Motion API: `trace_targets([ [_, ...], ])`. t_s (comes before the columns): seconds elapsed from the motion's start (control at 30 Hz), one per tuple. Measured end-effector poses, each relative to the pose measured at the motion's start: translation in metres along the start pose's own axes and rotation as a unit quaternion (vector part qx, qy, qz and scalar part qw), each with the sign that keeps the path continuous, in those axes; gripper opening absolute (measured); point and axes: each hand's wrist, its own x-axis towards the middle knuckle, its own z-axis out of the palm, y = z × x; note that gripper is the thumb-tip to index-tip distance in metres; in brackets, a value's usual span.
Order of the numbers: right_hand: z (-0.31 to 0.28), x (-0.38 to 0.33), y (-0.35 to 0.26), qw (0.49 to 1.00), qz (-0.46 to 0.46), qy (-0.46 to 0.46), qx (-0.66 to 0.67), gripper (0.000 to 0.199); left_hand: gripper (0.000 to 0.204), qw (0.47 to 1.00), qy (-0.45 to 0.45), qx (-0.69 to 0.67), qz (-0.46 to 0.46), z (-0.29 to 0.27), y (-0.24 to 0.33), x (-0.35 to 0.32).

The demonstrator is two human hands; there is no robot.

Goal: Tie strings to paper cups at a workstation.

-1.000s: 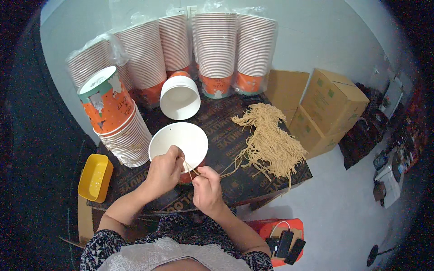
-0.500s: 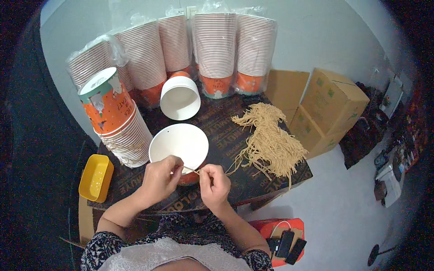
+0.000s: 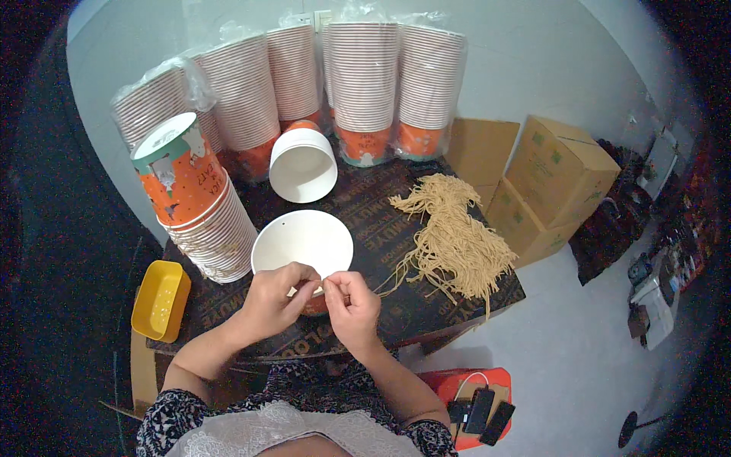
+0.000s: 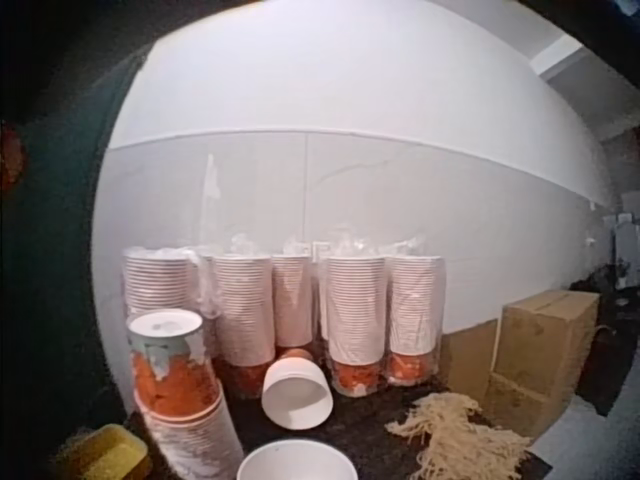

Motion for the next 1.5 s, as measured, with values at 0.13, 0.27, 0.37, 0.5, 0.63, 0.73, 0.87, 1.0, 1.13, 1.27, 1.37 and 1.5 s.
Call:
trace_targets([
  [0.13, -0.002, 0.0, 0.004, 0.998, -0.051, 0.0, -0.039, 0.002, 0.01, 1.0, -0.008, -0.01, -0.017, 0.001, 0.001, 0.005],
  [0.27, -0.005, -0.001, 0.005, 0.993, -0.095, -0.023, -0.065, 0.002, 0.009, 1.0, -0.006, -0.016, -0.025, 0.004, 0.002, 0.009],
  [0.37, -0.005, -0.003, 0.0, 0.998, -0.046, -0.035, -0.019, 0.003, 0.01, 0.999, 0.002, -0.023, -0.023, 0.006, -0.001, 0.01],
  [0.5, -0.004, -0.003, 0.004, 0.998, 0.007, -0.018, 0.055, 0.006, 0.015, 0.996, 0.021, -0.046, -0.067, 0.007, 0.0, 0.01],
  [0.63, -0.007, -0.004, 0.004, 0.992, 0.081, -0.019, 0.095, 0.009, 0.018, 0.997, -0.029, -0.051, -0.04, 0.0, -0.003, 0.006],
  [0.73, -0.006, -0.004, 0.001, 0.987, 0.088, -0.021, 0.134, 0.01, 0.018, 0.996, -0.049, -0.07, -0.017, -0.001, 0.002, 0.003],
  [0.87, -0.004, -0.005, 0.004, 0.988, 0.085, -0.011, 0.126, 0.011, 0.024, 0.992, -0.017, -0.116, -0.042, 0.001, 0.002, 0.002],
  [1.0, -0.003, -0.005, 0.004, 0.987, 0.085, -0.014, 0.132, 0.012, 0.031, 0.998, -0.03, -0.047, 0.033, 0.002, -0.001, 0.003],
  [1.13, -0.006, -0.006, 0.005, 0.986, 0.088, -0.013, 0.142, 0.012, 0.032, 0.995, -0.003, -0.085, -0.055, 0.007, 0.005, 0.002],
  [1.27, -0.009, -0.007, 0.006, 0.985, 0.093, -0.039, 0.143, 0.013, 0.026, 0.999, 0.01, -0.024, 0.044, 0.004, 0.004, 0.006],
  [1.37, -0.01, -0.007, 0.011, 0.989, 0.082, -0.039, 0.119, 0.011, 0.023, 0.999, -0.008, -0.017, 0.049, 0.004, 0.0, 0.003],
  [1.5, -0.014, -0.01, -0.001, 1.0, 0.004, -0.001, -0.031, 0.013, 0.019, 0.999, -0.031, -0.021, 0.033, 0.004, -0.001, 0.0],
])
